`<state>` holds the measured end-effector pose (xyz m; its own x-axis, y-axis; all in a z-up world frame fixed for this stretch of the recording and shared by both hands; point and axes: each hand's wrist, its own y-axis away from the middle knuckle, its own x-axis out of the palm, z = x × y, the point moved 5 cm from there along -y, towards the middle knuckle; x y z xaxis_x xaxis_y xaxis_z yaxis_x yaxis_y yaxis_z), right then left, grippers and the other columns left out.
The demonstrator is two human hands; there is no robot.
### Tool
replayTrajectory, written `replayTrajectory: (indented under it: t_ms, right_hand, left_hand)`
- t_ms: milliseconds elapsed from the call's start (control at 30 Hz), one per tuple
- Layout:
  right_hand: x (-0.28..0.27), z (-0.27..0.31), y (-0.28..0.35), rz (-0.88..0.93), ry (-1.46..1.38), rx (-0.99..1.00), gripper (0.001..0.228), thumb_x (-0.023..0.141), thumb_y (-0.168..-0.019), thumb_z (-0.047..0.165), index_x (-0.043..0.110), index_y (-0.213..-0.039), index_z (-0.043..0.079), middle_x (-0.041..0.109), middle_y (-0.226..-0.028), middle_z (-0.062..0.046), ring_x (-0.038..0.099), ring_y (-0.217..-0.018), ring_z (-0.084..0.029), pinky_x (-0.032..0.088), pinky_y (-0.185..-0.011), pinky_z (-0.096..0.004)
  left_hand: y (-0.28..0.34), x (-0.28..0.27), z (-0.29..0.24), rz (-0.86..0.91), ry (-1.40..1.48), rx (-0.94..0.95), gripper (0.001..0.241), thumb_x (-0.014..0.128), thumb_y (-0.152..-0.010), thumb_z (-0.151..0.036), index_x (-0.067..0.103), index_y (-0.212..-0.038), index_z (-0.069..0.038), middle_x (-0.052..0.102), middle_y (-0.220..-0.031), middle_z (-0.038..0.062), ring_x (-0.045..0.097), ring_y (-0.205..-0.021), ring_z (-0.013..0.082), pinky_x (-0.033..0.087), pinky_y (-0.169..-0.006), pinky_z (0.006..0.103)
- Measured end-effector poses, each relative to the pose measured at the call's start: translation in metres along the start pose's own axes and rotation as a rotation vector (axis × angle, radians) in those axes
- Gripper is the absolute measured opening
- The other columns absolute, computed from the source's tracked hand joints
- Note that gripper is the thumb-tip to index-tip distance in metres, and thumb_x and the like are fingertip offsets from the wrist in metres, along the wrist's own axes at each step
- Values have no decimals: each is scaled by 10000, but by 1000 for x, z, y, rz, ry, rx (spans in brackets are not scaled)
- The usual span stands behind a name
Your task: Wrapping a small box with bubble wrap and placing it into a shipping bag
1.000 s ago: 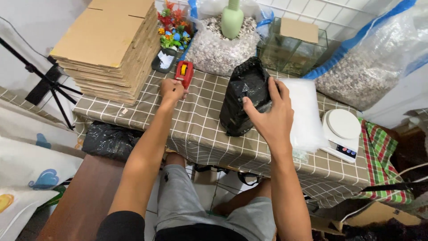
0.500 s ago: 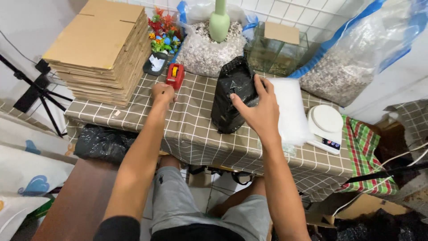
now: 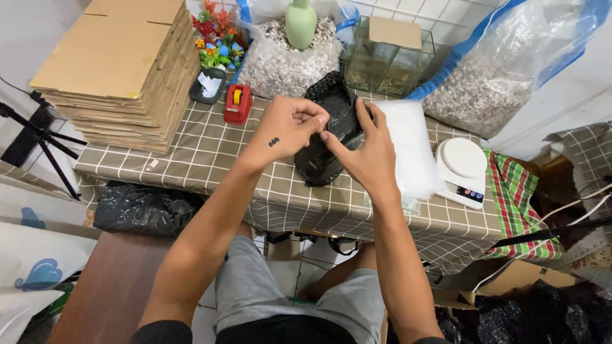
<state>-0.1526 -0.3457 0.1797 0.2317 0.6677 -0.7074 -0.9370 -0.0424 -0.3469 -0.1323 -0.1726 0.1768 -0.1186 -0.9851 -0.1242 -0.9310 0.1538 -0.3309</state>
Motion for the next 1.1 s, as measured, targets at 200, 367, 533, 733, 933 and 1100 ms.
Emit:
replayTrajectory:
  t_ms: [200,367,533,733,933,1100]
  right_hand:
    - [-2,0,-2,76,-1,1,1011,810,-750,652,472,-1539,117,457,-1537,-102,515,-1384,-370,454,-1089,-589]
    - [-5,1,-2,103,-4,9,1033,827,-742,639,457,-1547,108,442,-1551,-124,507,-1390,-386,453,-1085,-610]
    - [-5,0,-2,118,0,27,1055,839,-725,644,450,-1554,118,435,-1561,-129,486,-1411,-384,444,-1093,-614]
    - [-5,-1,-4,110,-7,4,1041,843,-734,629,452,-1554,119,438,-1552,-139,488,-1408,-400,445,-1088,-613]
    - [-7,2,-3,112,18,-3,1042,862,-716,584,448,-1555,126,442,-1549,-142,503,-1388,-407,455,-1084,-615]
    - [-8,3,-2,98,36,-25,1075,892,-679,582,459,-1547,117,458,-1527,-153,517,-1363,-432,461,-1073,-616]
  left_hand:
    - [-2,-7,4,35,-32,-66,192,692,-885,-49,762,-1055,9,748,-750,123,628,-492,66,502,-456,201]
    - [-2,-3,8,47,-26,-78,192,724,-881,-70,784,-1059,-32,762,-753,113,649,-482,70,500,-455,182]
    - [-3,-3,19,37,20,-66,191,728,-896,-54,774,-1076,-8,750,-754,120,619,-487,61,494,-453,181]
    - [0,1,11,-23,93,-147,215,728,-897,-76,762,-1096,0,751,-751,103,600,-477,41,494,-457,174]
    - [-3,7,27,-39,33,-206,309,758,-829,-90,774,-1137,-85,751,-687,87,606,-424,73,490,-410,201]
    - [0,6,17,-33,1,-224,370,748,-793,-98,764,-1161,-128,745,-687,79,604,-449,70,472,-423,200]
